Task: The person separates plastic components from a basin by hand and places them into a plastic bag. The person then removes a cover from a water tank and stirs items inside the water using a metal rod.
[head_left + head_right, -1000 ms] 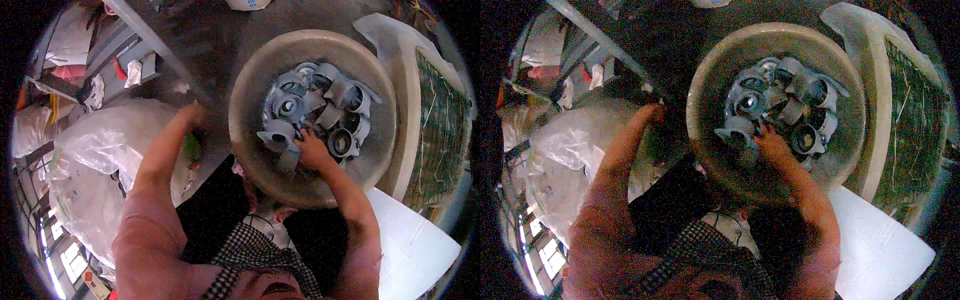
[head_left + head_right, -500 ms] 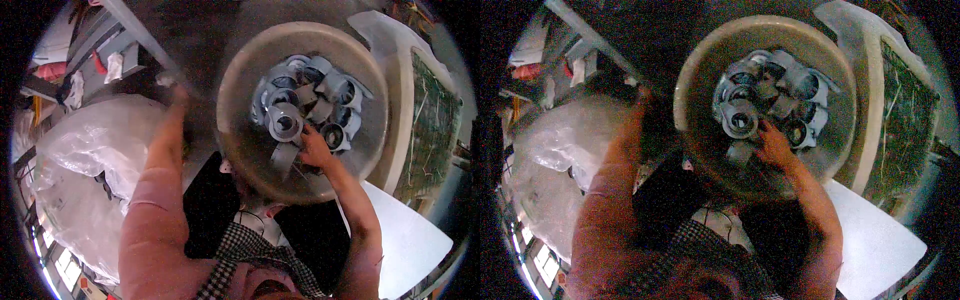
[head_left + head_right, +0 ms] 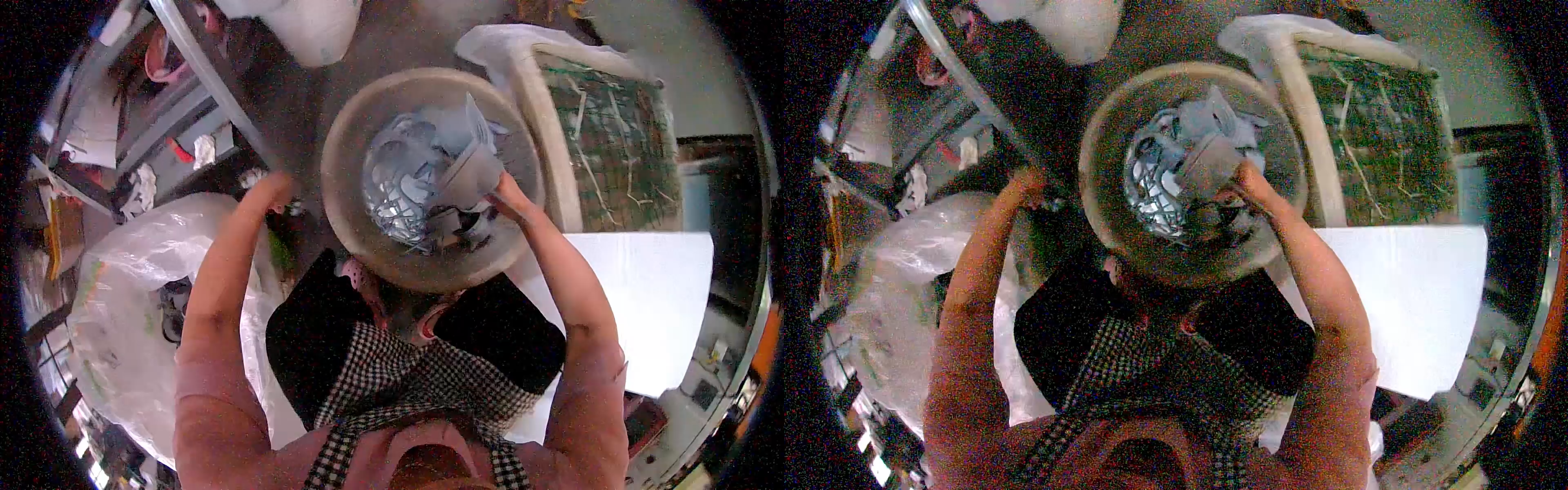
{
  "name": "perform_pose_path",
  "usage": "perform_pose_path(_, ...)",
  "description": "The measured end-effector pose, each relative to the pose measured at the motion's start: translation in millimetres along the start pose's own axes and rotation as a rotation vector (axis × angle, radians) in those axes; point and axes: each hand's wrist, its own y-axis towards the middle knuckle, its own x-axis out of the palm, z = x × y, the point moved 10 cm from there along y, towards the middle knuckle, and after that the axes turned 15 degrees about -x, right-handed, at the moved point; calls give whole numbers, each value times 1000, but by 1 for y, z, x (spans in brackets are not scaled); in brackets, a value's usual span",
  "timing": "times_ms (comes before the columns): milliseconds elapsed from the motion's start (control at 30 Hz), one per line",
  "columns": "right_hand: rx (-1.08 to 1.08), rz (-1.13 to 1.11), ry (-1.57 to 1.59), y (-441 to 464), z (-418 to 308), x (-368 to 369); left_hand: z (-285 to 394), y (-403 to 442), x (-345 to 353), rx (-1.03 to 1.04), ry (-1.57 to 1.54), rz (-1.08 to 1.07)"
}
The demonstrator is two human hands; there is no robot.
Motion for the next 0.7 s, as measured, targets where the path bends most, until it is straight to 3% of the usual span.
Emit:
perform_pose_path(33,253,228,534,-13,1,-2,29,-16,-42,66,26,-26)
perform_pose_path(100,112,199,505,-21,-3,-20,110,-61,-156,91,-46,-106)
perform_pose_path(200,320,427,574,-44,-73,-21,178,-112,-278,-64,-486,-17)
perform_pose_path(233,290,436,565,-48,-75,-20,187,-111,-285,-155,-492,76)
perform_pose_path(267,184,455,663,-46,-73,-23,201,-145,-335,-172,-523,233)
perform_pose_path(300,77,470,759,-45,-81,-28,215,-152,-353,-173,-512,258)
perform_pose_path(367,97,436,750,-51,-99,-21,228,-195,-419,-175,-406,862)
perform_pose_path(400,-152,342,637,-50,-120,-21,235,-200,-427,-170,-394,880)
perform_pose_path(467,62,410,693,-52,-155,0,261,-221,-452,-69,-88,1168)
perform_pose_path(500,49,413,695,-50,-160,6,262,-213,-448,-66,-76,1174)
perform_pose_path(600,189,443,652,-52,-155,15,256,-157,-420,30,-496,681)
perform_pose_path(700,253,508,662,-68,-140,12,274,-201,-435,140,-368,768)
